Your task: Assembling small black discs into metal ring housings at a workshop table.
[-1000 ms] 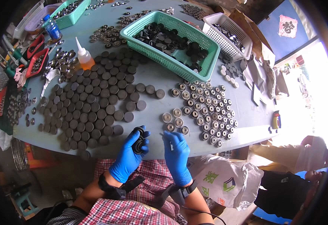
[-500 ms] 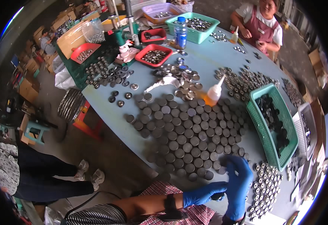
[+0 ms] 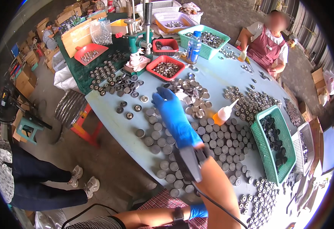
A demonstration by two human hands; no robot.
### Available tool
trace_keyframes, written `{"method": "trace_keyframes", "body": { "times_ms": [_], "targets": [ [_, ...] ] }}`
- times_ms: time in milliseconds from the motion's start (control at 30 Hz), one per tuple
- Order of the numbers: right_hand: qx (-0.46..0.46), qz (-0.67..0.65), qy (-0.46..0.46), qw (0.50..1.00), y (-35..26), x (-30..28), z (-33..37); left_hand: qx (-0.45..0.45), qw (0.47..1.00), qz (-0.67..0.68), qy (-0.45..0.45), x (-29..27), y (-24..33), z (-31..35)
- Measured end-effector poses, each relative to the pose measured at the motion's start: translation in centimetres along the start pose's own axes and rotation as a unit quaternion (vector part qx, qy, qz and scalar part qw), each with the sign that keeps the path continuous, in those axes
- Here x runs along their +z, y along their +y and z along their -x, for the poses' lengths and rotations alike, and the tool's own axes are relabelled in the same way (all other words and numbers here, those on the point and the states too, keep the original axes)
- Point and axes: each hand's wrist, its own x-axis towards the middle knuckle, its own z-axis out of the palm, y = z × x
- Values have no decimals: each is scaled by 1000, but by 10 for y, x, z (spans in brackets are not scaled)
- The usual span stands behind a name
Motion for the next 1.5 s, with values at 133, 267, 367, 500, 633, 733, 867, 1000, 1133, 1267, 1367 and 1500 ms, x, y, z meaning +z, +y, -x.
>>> {"method": "trace_keyframes", "body": {
  "times_ms": [133, 267, 367, 500, 633, 733, 867, 1000, 1133, 1267, 1367, 1500],
  "targets": [
    [-44, 204, -20, 978, -22, -53, 86, 60, 989, -59, 119, 15, 17, 8],
    [-17, 280, 192, 940, -24, -155, 193, -75, 996, 34, -35, -10, 15, -15],
    [9, 320, 314, 894, 9, -212, 270, -58, 987, 145, -26, -13, 13, -16],
    [60, 245, 301, 920, 34, -227, 347, -105, 970, 182, 120, 10, 31, -11],
    [87, 58, 260, 960, 49, -219, 376, -113, 985, 116, -54, -7, 23, -10],
    [98, 2, 251, 963, 53, -222, 389, -162, 982, 78, -53, 1, 25, -11],
    [67, 1, 253, 965, 49, -227, 398, -173, 982, -71, -3, 21, 31, -9],
    [1, 372, 348, 860, 29, -254, 390, -161, 982, -86, -36, 17, 33, -10],
    [5, 555, 322, 767, 43, -286, 381, -167, 986, -4, -20, 9, 31, -14],
    [19, 669, 220, 709, 39, -290, 373, -167, 985, 31, -8, 11, 31, -16],
    [21, 689, 187, 700, 35, -295, 365, -155, 987, 38, -30, 11, 31, -17],
    [36, 673, 142, 725, 34, -305, 362, -137, 990, 23, 29, 17, 36, -14]
  ]
}}
